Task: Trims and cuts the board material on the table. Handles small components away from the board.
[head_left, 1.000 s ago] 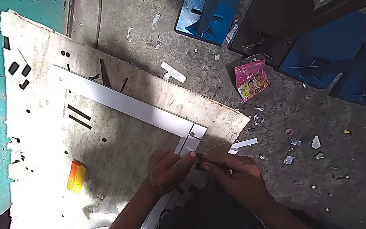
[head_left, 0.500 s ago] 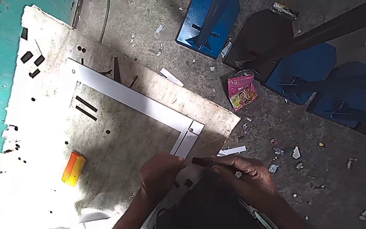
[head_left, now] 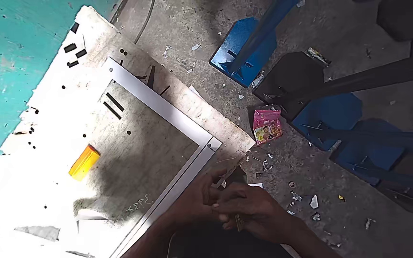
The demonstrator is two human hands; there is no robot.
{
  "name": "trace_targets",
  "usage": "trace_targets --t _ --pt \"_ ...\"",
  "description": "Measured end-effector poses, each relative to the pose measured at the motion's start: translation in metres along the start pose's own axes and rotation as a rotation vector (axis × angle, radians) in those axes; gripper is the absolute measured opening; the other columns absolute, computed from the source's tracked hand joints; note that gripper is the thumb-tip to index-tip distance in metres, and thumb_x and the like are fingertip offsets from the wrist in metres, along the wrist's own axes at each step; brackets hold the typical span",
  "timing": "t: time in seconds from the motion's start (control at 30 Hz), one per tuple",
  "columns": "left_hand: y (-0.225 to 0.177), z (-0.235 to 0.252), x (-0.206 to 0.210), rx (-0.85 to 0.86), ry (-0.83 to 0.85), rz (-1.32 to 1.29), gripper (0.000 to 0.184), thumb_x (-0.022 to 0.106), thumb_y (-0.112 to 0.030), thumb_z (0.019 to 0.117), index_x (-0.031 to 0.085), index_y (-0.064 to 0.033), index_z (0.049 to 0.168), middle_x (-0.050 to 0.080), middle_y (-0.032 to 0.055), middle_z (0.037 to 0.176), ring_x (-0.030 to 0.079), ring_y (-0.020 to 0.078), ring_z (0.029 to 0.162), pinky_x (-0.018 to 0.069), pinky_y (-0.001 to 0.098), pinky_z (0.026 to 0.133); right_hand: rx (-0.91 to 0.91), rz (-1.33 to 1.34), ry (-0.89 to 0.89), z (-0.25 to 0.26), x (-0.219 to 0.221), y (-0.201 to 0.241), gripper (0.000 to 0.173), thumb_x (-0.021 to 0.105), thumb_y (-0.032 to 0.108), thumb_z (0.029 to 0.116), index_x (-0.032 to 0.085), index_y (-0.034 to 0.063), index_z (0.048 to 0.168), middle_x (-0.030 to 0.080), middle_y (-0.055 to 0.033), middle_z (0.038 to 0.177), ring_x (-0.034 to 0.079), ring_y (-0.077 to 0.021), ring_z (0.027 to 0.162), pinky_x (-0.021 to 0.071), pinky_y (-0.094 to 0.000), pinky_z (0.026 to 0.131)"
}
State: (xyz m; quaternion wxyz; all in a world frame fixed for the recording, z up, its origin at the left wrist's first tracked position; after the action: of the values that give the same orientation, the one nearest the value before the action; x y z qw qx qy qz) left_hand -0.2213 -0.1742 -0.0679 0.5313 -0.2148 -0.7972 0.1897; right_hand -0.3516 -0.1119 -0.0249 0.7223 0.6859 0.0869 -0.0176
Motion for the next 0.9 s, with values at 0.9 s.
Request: trace_targets --t 0.9 --pt "-0.004 0.128 0.158 0.643 -0.208 -0.051 0.142 0.088 -0.057 0.0688 -0.006 -0.0023 0.159 0.049 0.0231 0.148 0.063 0.0308 0.121 0.0566 0.0441 0.096 -0.126 0.158 0.22 -0.04 -0.198 0.049 0.024 0.054 0.024 0.1075 0.071 0.0083 0.111 0.074 0.001 0.102 0.065 0.0006 0.08 0.0553 -0.0161 0.07"
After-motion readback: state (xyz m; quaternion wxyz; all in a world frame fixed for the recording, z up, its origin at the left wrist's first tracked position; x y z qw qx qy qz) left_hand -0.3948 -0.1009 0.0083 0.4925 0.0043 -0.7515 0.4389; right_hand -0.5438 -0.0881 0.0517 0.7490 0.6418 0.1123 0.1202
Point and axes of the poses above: each hand's wrist, its own z-axis towards the middle knuckle, its own x-axis out of the palm, y = z × x, the point moved 6 cm from there along z, towards the middle knuckle
